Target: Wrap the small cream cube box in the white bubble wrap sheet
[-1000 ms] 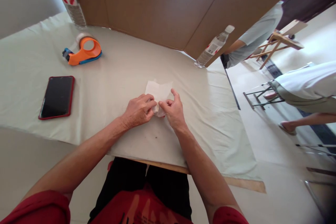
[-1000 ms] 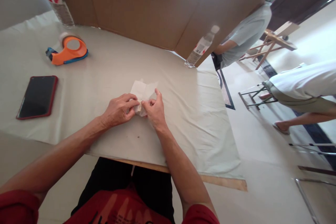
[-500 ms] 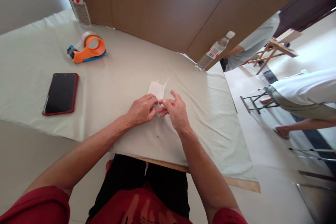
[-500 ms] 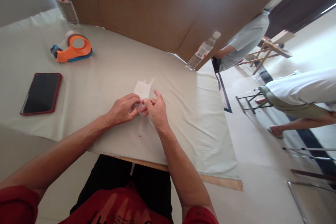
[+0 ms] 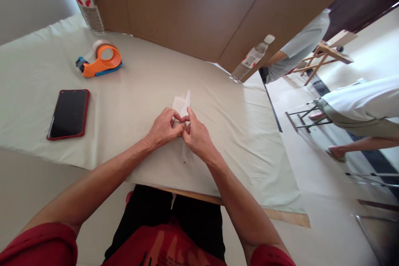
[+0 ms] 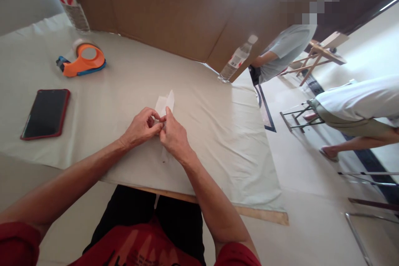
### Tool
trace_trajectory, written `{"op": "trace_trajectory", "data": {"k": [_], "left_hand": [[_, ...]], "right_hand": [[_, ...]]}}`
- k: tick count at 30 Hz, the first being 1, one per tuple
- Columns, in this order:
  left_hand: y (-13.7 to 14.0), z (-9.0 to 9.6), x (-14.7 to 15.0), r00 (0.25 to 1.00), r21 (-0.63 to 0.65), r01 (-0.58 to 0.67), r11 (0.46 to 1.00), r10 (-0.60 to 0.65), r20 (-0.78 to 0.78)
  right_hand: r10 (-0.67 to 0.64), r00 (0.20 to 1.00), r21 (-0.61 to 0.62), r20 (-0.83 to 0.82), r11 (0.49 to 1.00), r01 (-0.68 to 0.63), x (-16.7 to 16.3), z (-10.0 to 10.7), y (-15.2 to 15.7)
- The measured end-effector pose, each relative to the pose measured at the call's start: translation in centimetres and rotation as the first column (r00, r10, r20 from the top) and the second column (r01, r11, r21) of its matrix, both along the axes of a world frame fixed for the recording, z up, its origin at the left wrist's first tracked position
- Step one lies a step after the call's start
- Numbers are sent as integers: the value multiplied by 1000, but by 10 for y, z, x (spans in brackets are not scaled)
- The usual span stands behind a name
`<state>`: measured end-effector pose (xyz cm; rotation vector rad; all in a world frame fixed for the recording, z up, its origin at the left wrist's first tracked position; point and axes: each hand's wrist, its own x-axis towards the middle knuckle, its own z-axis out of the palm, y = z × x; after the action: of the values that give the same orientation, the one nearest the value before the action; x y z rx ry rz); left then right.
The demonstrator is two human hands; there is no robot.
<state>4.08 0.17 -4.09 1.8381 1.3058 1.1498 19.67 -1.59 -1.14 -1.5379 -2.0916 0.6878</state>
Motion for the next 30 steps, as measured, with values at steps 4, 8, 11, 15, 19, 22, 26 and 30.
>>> {"op": "trace_trajectory", "data": {"k": [4, 8, 11, 15, 19, 22, 26, 30], "left_hand": [[2, -1, 3, 1000, -46, -4, 999, 4, 12], [3, -4, 3, 999, -37, -2, 999, 3, 33], [3, -3, 3, 1000, -40, 17, 999, -17, 9], [3, -1, 3, 1000, -48, 25, 999, -26, -12], [3, -1, 3, 999, -40, 28, 999, -28, -16], [3, -3, 3, 999, -29, 29, 999, -30, -26], [0, -4, 3, 993, 45, 1, 999, 5, -116], [-2, -3, 3, 956, 314, 18, 949, 76, -283]], "right_hand": [[64, 998, -16, -10, 998, -64, 4, 4, 2], [21, 945, -124, -325, 990, -65, 19, 0, 12], [-227, 842, -226, -490, 966, 129, 31, -9, 25], [-420, 780, -410, -464, 882, 231, 35, -20, 41], [-428, 773, -480, -468, 858, 185, 25, -22, 56], [-393, 780, -479, -486, 867, 138, 18, -23, 65], [-339, 799, -466, -497, 881, 83, 15, -24, 74], [-287, 827, -454, -484, 890, 43, 16, -26, 81]]}}
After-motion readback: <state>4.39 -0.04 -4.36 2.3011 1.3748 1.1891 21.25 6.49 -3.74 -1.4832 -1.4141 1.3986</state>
